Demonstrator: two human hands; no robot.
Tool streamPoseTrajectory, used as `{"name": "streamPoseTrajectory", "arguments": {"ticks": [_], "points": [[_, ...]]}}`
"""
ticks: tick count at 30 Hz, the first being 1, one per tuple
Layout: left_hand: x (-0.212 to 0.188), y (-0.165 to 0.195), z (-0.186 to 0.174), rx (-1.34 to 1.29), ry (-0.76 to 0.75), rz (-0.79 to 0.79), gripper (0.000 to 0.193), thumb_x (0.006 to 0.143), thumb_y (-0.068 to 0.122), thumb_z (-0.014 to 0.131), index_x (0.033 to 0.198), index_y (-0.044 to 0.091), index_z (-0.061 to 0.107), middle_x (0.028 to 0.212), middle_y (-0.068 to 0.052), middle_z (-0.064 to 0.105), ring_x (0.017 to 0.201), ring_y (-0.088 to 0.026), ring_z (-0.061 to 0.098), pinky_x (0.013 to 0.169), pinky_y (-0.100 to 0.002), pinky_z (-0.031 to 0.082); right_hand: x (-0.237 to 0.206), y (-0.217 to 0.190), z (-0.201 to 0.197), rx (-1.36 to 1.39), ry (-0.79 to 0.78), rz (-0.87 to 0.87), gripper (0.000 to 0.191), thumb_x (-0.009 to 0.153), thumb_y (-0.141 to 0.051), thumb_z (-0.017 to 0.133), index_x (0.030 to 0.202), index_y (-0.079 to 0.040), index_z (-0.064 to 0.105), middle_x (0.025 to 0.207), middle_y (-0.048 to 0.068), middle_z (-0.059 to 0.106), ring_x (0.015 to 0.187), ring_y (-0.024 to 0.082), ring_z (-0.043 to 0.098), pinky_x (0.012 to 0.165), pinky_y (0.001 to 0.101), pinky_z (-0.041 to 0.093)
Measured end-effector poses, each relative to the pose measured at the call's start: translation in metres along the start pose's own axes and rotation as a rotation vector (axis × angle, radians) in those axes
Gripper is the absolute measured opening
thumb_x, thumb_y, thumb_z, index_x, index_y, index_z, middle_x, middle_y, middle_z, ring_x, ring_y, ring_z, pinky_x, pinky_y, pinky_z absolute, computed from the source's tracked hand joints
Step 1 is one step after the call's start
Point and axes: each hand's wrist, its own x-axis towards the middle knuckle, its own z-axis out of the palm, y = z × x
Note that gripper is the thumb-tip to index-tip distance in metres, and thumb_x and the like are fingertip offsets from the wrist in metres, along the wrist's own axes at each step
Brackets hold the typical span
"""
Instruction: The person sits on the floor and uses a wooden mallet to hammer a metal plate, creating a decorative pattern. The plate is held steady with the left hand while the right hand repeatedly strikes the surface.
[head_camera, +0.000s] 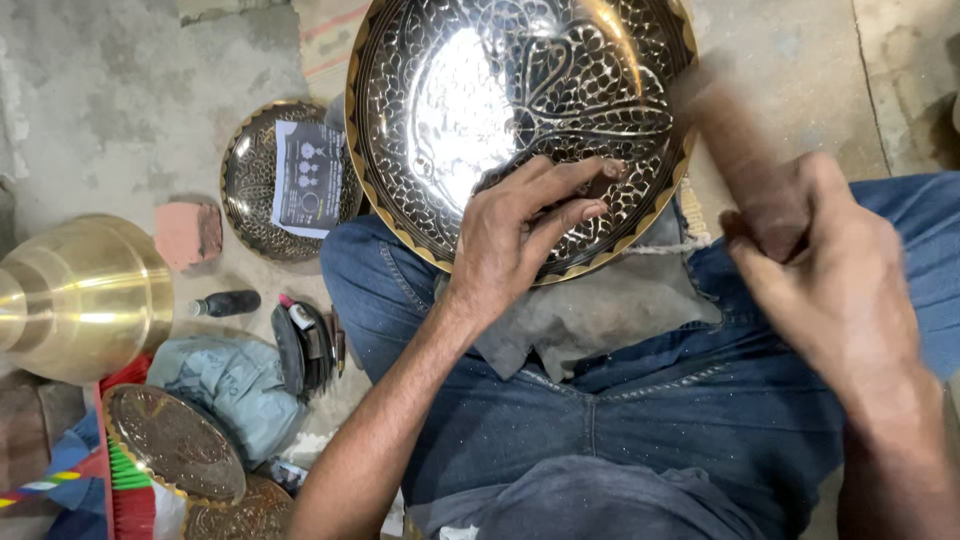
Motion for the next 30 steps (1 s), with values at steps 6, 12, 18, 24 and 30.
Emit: {"name": "streamPoseTrajectory", "arguments": {"ticks": [6,12,18,24,30], "points": [[0.000,-0.001,-0.002,-0.001,0.008,0.038,0.039,0.098,0.031,0.072,0.135,0.018,0.069,0.086,0.003,0.062,0.069,-0.006,0.055,0.059,-0.027,0.050,-0.002,0.005,0.003,-0.027,0.066,-0.101,0.039,0.086,-0.014,0.074,0.115,-0.002,0.052,0.084,0.018,0.066,0.075,0.036,0.070,0.065,0.0471,0.054],[0.001,0.001,0.000,-0.002,0.000,0.040,0.039,0.099,0.032,0.071,0.135,0.018,0.068,0.088,0.004,0.061,0.071,-0.006,0.056,0.060,-0.027,0.052,-0.003,0.010,0.004,-0.103,0.076,-0.151,0.038,0.087,-0.010,0.073,0.117,-0.001,0.052,0.084,0.019,0.065,0.075,0.035,0.070,0.066,0.0461,0.056],[0.001,0.005,-0.005,0.010,-0.009,0.031,0.040,0.098,0.032,0.072,0.135,0.018,0.069,0.084,0.004,0.058,0.068,-0.007,0.053,0.059,-0.029,0.049,0.002,0.014,0.012,-0.075,0.063,-0.112,0.027,0.091,-0.003,0.068,0.113,0.000,0.053,0.087,0.020,0.067,0.068,0.032,0.070,0.056,0.0414,0.057],[0.001,0.002,-0.003,0.021,0.012,0.064,0.039,0.098,0.032,0.072,0.136,0.021,0.068,0.083,0.005,0.056,0.068,-0.007,0.052,0.058,-0.028,0.049,-0.004,0.021,0.015,-0.172,0.042,-0.113,0.030,0.088,-0.003,0.072,0.112,0.002,0.054,0.082,0.020,0.069,0.067,0.032,0.072,0.057,0.0417,0.058],[0.000,-0.002,0.001,0.023,0.009,0.048,0.040,0.097,0.032,0.071,0.136,0.024,0.068,0.081,0.006,0.055,0.067,-0.006,0.052,0.057,-0.027,0.049,-0.007,0.024,0.012,-0.297,0.057,-0.209,0.037,0.084,-0.009,0.078,0.112,-0.001,0.056,0.078,0.020,0.070,0.070,0.036,0.072,0.063,0.0454,0.057]]}}
